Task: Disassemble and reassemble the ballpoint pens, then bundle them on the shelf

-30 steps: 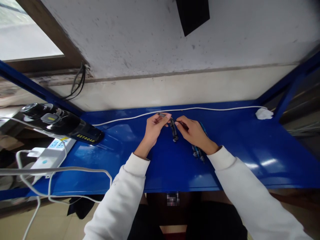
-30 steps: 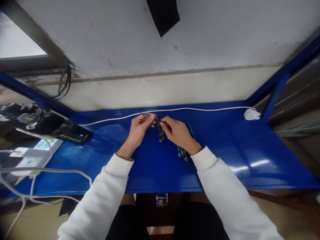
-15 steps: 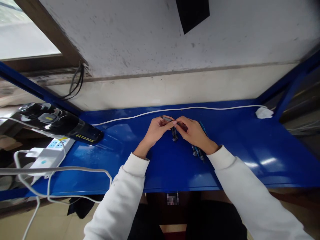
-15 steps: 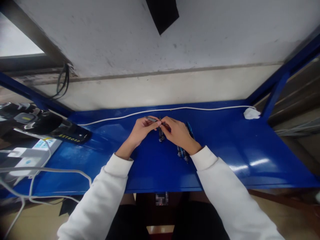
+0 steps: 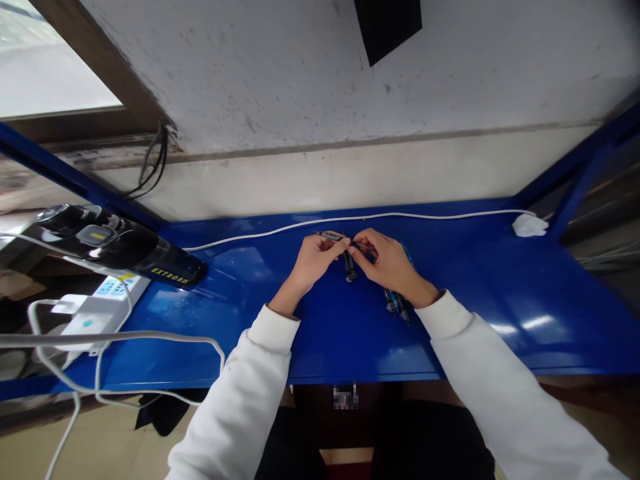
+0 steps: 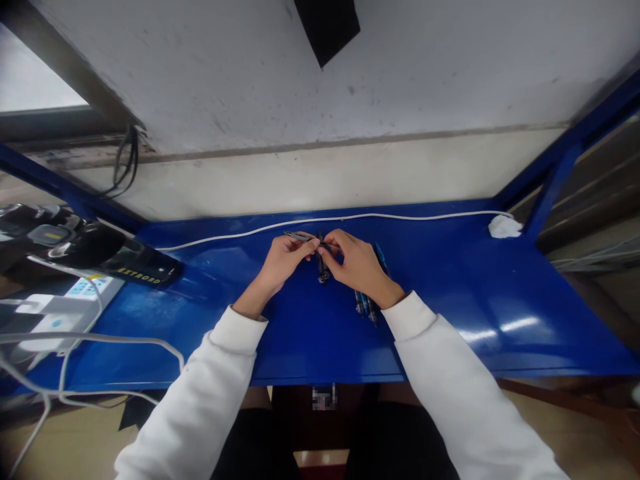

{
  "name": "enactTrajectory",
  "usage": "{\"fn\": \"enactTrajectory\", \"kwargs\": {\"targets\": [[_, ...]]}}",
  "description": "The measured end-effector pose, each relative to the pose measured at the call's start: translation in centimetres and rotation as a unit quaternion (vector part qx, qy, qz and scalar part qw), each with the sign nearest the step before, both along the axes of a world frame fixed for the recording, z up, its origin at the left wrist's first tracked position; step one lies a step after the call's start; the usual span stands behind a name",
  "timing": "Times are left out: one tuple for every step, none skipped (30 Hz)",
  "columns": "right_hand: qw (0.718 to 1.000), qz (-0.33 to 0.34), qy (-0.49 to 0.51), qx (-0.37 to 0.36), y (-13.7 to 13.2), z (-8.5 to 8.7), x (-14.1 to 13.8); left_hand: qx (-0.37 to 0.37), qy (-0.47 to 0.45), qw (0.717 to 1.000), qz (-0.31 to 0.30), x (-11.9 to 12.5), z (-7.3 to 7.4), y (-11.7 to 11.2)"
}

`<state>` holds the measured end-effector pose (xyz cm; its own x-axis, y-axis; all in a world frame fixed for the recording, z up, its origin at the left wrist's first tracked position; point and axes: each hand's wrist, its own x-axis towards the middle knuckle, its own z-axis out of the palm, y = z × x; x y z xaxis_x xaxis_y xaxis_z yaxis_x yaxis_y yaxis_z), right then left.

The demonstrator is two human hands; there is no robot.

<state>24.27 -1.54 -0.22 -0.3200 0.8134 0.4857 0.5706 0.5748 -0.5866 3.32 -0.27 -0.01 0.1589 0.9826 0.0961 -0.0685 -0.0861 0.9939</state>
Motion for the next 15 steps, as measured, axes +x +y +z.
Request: {"fn": "enactTrajectory", "kwargs": {"targets": [[1.0, 0.002, 0.003, 0.002, 0.0, 0.1, 0.1, -0.002, -0.005, 1.0, 0.016, -0.1, 0.0, 0.1], [1.0, 0.004, 0.005, 0.004, 0.1, 0.2, 0.2, -0.004, -0.009, 0.999, 0.032, -0.2, 0.0, 0.3], [1.0, 0.004, 0.007, 0.006, 0.2, 0.3, 0.3, -0.008, -0.014, 0.999, 0.051, -0.4, 0.1, 0.5], [1.0, 0.006, 0.01, 0.008, 0.3, 0.4, 0.3, -0.012, -0.022, 0.997, 0.071, -0.7, 0.1, 0.7], [1.0, 0.008, 0.016, 0.013, 0.4, 0.5, 0.4, -0.019, -0.037, 0.995, 0.091, -1.0, 0.2, 0.9], [0.999, 0.011, 0.023, 0.02, 0.5, 0.6, 0.5, -0.027, -0.058, 0.992, 0.108, -1.3, 0.4, 1.0], [0.999, 0.013, 0.033, 0.028, 0.7, 0.7, 0.6, -0.035, -0.087, 0.988, 0.122, -1.7, 0.5, 1.2], [0.998, 0.015, 0.043, 0.034, 0.8, 0.8, 0.6, -0.046, -0.121, 0.983, 0.131, -2.0, 0.7, 1.4], [0.998, 0.015, 0.056, 0.039, 0.8, 0.9, 0.6, -0.058, -0.156, 0.977, 0.136, -2.3, 0.9, 1.5], [0.997, 0.013, 0.07, 0.041, 0.9, 0.9, 0.6, -0.074, -0.189, 0.97, 0.136, -2.6, 1.1, 1.6], [0.996, 0.009, 0.084, 0.042, 1.0, 0.9, 0.6, -0.092, -0.219, 0.962, 0.134, -2.8, 1.3, 1.7], [0.994, 0.005, 0.098, 0.042, 1.0, 1.0, 0.5, -0.111, -0.243, 0.955, 0.129, -3.0, 1.4, 1.8], [0.993, 0.002, 0.11, 0.043, 1.0, 1.0, 0.5, -0.128, -0.263, 0.948, 0.123, -3.1, 1.5, 1.9], [0.992, -0.001, 0.119, 0.045, 1.1, 0.9, 0.5, -0.142, -0.277, 0.943, 0.117, -3.2, 1.5, 1.9], [0.991, -0.005, 0.126, 0.046, 1.1, 0.9, 0.5, -0.151, -0.287, 0.94, 0.111, -3.2, 1.6, 1.9]]}}
